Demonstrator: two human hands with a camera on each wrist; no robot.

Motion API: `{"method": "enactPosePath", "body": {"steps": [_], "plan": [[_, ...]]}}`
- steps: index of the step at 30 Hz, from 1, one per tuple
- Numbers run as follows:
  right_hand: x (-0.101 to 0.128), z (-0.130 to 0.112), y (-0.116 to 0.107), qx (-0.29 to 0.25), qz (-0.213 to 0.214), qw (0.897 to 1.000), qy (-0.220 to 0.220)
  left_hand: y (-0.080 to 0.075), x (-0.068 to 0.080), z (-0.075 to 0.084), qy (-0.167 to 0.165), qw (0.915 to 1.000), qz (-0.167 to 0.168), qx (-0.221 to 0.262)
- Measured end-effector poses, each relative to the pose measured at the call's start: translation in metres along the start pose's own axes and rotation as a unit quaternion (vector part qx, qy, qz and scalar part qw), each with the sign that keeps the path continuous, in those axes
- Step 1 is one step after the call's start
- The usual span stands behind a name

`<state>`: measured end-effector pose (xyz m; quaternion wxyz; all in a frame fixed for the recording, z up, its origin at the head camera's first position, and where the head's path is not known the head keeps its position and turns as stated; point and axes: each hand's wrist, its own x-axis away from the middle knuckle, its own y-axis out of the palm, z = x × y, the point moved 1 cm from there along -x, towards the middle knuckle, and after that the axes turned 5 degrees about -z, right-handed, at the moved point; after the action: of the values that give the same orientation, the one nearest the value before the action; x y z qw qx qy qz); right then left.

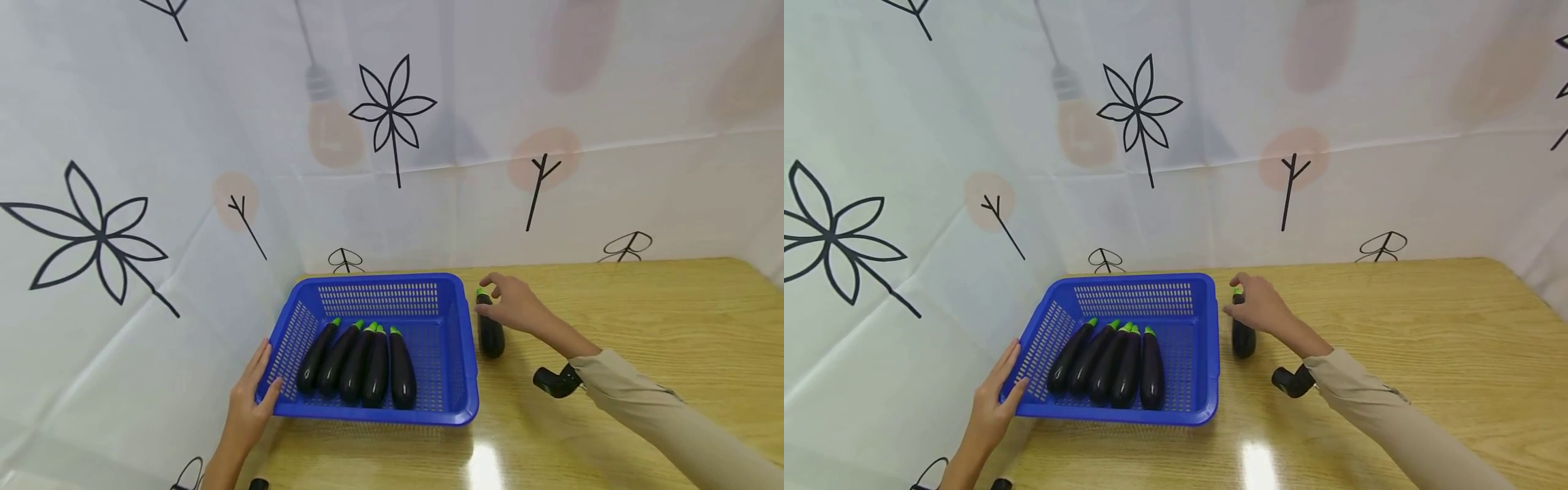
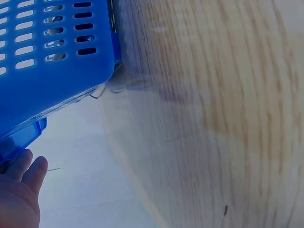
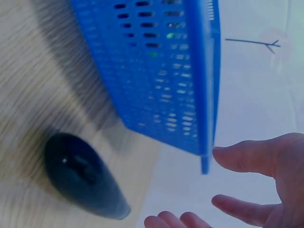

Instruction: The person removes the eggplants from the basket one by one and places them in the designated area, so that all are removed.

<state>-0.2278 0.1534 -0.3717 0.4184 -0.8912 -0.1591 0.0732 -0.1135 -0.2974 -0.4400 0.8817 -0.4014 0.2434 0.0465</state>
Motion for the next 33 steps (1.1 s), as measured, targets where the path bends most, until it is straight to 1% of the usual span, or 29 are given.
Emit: {"method": "enactPosePath", "body": {"steps": [6,9,12,18,22,25,29,33], "plan": [[0.002,-0.010,-0.005,-0.017,-0.010,1.000,-0.009,0.000,0.000,0.002,0.017,0.9998,0.009,0.002],[0.003,-0.014,-0.007,-0.031,-0.020,0.999,-0.010,0.001,0.001,0.003,0.018,0.9998,0.007,-0.001],[0.003,-0.018,-0.008,-0.039,-0.029,0.999,-0.003,0.001,0.001,0.004,0.006,1.0000,-0.004,-0.004],[0.003,-0.027,-0.009,-0.076,-0.044,0.996,0.004,-0.001,-0.001,0.004,-0.032,0.9983,-0.043,-0.023],[0.001,-0.035,-0.007,-0.114,-0.062,0.991,-0.001,-0.004,-0.001,0.004,-0.058,0.9954,-0.066,-0.037],[-0.001,-0.038,-0.003,-0.138,-0.082,0.987,-0.004,-0.007,0.000,0.004,-0.070,0.9936,-0.082,-0.034],[-0.004,-0.042,0.002,-0.162,-0.105,0.981,0.001,-0.009,0.001,0.004,-0.078,0.9925,-0.090,-0.027],[-0.006,-0.046,0.005,-0.183,-0.119,0.976,0.005,-0.008,0.000,0.003,-0.082,0.9926,-0.086,-0.027]]}}
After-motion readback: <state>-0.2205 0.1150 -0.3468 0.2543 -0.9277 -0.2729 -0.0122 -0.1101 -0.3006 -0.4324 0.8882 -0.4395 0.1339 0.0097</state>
